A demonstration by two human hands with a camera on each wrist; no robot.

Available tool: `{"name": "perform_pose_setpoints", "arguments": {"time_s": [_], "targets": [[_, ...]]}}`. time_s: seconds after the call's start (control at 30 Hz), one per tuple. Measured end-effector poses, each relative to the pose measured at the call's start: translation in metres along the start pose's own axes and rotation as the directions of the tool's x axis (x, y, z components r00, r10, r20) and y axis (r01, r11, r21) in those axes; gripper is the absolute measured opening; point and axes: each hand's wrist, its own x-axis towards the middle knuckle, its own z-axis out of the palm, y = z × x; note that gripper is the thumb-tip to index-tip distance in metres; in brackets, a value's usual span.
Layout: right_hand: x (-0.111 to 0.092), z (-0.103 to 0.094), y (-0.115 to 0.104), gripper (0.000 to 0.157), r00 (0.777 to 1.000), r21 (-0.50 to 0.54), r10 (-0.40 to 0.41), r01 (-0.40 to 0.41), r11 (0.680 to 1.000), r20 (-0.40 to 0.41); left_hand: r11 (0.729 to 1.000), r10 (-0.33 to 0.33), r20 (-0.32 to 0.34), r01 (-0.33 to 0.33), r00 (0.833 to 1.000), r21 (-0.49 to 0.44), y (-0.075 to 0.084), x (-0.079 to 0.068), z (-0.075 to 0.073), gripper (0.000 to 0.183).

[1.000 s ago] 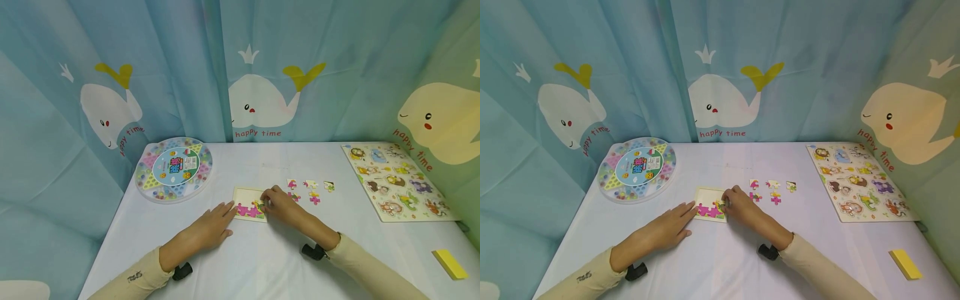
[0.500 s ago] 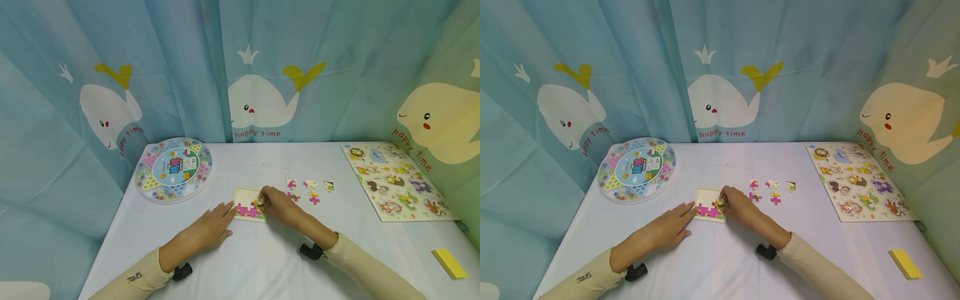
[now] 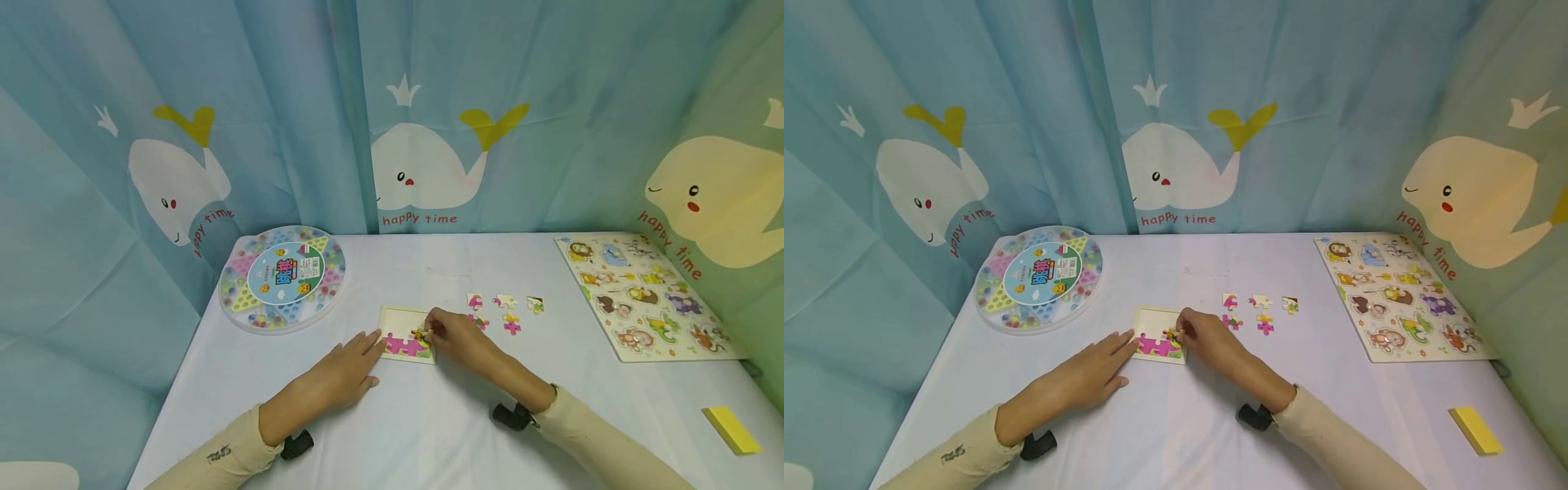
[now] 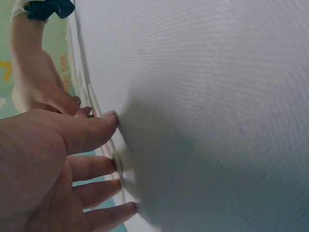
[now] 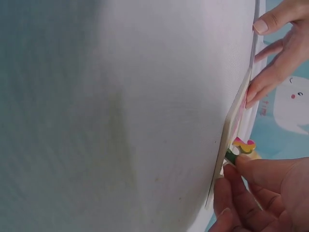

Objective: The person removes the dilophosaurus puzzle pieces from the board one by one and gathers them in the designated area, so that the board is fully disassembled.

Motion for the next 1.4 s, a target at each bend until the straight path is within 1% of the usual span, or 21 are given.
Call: {"name": "perform_pose_setpoints", "arguments": {"time_s": [0.07,0.17,0.27,0.33,0.47,0.57,0.63,0.73,0.8,0.9,1.07,1.13,1.23,1.4], "targets": [[-0.001,-0.002,0.002,0.009,1.0,0.012,-0.003,0.003,1.0,-0.011,1.0,0.001,-0.001,-0.001,1.0,-0.001,0.0,0.0,0.0,0.065],[-0.001,-0.01,0.005,0.009,0.998,0.028,-0.021,0.022,0.999,-0.052,1.0,0.0,0.0,0.0,1.0,-0.002,0.001,-0.001,0.0,0.066],[-0.002,-0.021,0.01,0.009,0.994,0.031,-0.045,0.048,0.998,-0.104,1.0,-0.003,0.002,0.003,1.0,0.002,0.001,-0.001,-0.001,0.065],[-0.003,-0.03,0.015,0.01,0.991,0.024,-0.045,0.048,0.999,-0.129,1.0,-0.004,0.002,0.004,1.0,0.003,0.001,-0.001,-0.001,0.065],[-0.009,-0.052,0.024,0.01,0.987,0.02,-0.005,0.008,1.0,-0.159,1.0,0.0,0.0,0.0,1.0,0.004,0.001,-0.001,-0.001,0.065],[-0.018,-0.069,0.034,0.014,0.982,0.021,0.039,-0.036,0.999,-0.184,1.0,0.004,-0.002,-0.004,1.0,0.006,0.001,-0.001,0.0,0.065],[-0.025,-0.079,0.043,0.017,0.976,0.011,0.062,-0.061,0.998,-0.208,1.0,0.007,-0.004,-0.007,1.0,0.008,0.0,-0.001,0.0,0.065],[-0.035,-0.095,0.06,0.016,0.969,-0.004,0.098,-0.101,0.995,-0.229,1.0,0.008,-0.008,-0.008,1.0,0.002,0.0,-0.001,0.0,0.065],[-0.042,-0.105,0.072,0.014,0.965,-0.039,0.107,-0.119,0.992,-0.238,1.0,0.009,-0.011,-0.009,1.0,-0.007,0.0,-0.001,0.0,0.065],[-0.053,-0.12,0.091,0.014,0.965,-0.054,0.14,-0.155,0.986,-0.22,1.0,0.013,-0.016,-0.013,1.0,-0.015,-0.001,-0.001,0.0,0.065],[-0.069,-0.138,0.117,0.018,0.966,-0.041,0.217,-0.225,0.974,-0.142,1.0,0.014,-0.015,-0.015,1.0,-0.013,-0.001,-0.001,0.001,0.065],[-0.074,-0.141,0.125,0.019,0.965,-0.044,0.233,-0.24,0.97,-0.117,1.0,0.012,-0.013,-0.012,1.0,-0.012,-0.001,-0.001,0.001,0.065],[-0.079,-0.142,0.133,0.019,0.966,-0.018,0.242,-0.244,0.97,-0.087,1.0,0.011,-0.009,-0.011,1.0,-0.012,-0.001,-0.001,0.001,0.065],[-0.083,-0.138,0.142,0.016,0.976,0.073,0.21,-0.206,0.976,-0.054,1.0,0.013,-0.006,-0.013,1.0,-0.013,-0.001,-0.001,0.0,0.065]]}}
